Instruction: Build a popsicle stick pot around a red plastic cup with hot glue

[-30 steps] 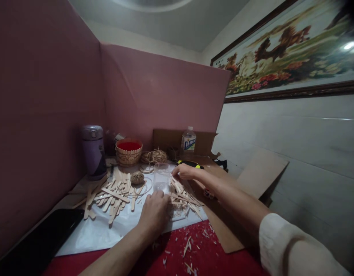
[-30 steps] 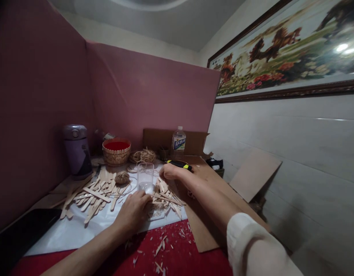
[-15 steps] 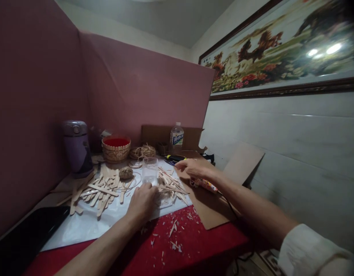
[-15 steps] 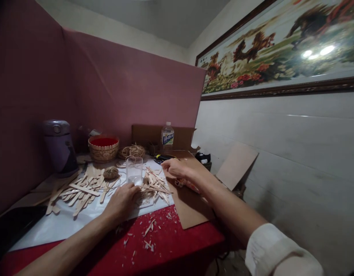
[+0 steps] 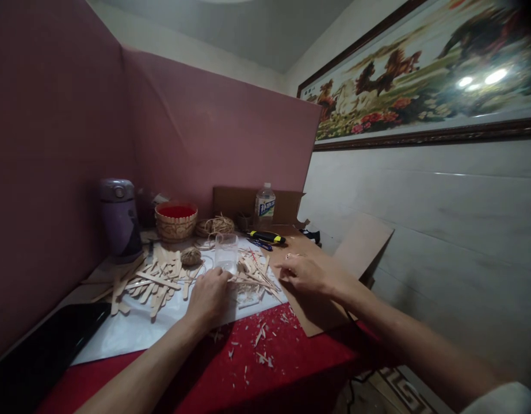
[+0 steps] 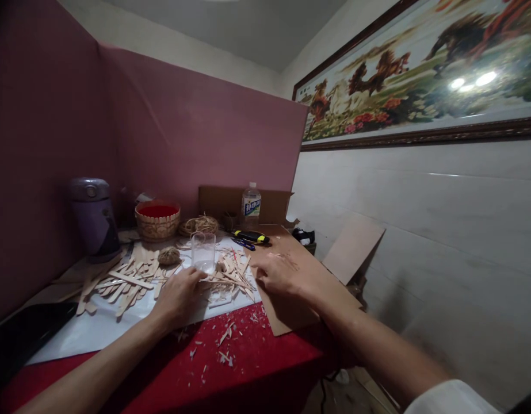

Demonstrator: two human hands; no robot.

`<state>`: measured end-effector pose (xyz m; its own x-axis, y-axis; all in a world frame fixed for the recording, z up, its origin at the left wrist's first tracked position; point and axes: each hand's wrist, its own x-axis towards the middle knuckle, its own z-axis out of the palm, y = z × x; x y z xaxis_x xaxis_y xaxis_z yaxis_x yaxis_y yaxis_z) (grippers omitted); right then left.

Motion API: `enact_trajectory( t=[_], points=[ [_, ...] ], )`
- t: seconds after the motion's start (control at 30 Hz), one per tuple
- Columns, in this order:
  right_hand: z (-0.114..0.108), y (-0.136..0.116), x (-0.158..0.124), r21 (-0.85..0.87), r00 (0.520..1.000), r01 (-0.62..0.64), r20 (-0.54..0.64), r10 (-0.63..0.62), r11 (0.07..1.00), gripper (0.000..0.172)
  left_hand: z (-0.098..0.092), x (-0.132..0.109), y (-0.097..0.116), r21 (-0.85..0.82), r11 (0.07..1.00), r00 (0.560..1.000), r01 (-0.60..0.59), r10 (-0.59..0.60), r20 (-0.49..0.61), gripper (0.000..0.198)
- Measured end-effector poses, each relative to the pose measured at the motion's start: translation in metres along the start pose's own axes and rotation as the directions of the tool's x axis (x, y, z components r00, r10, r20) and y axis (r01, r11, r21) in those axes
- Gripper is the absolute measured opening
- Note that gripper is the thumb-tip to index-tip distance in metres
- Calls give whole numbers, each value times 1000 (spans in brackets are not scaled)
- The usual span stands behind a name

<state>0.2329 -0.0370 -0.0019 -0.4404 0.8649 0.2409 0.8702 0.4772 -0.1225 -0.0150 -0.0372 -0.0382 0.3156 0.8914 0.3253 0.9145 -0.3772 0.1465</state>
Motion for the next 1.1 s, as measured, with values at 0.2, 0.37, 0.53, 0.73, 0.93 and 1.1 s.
enact_trajectory(
  t=[0.2,0.37,0.53,0.73,0.93,1.1],
  points=[
    [17,-16,-6,137,999,29,-33,-24,990,27,-14,-4,-8,-60,997,995,46,-40,91,21],
    [21,-16,24,278,981,-91,-139,134,956,30,-18,-6,-10,-128,985,987,116,-101,122,19],
    [30,-23,56,295,993,-66,-74,91,953,16,-14,-4,-11,-246,958,989,144,-135,51,23],
    [42,-34,49,291,996,-37,-73,60,956,10,0,1,-19,-382,918,994,111,-112,19,34],
    [54,-38,39,261,989,15,-148,25,965,6,9,0,-14,-381,923,995,53,-80,-56,22],
    [60,-41,36,267,971,61,-237,4,962,10,7,0,-6,-350,936,996,-45,13,-92,19]
  ],
)
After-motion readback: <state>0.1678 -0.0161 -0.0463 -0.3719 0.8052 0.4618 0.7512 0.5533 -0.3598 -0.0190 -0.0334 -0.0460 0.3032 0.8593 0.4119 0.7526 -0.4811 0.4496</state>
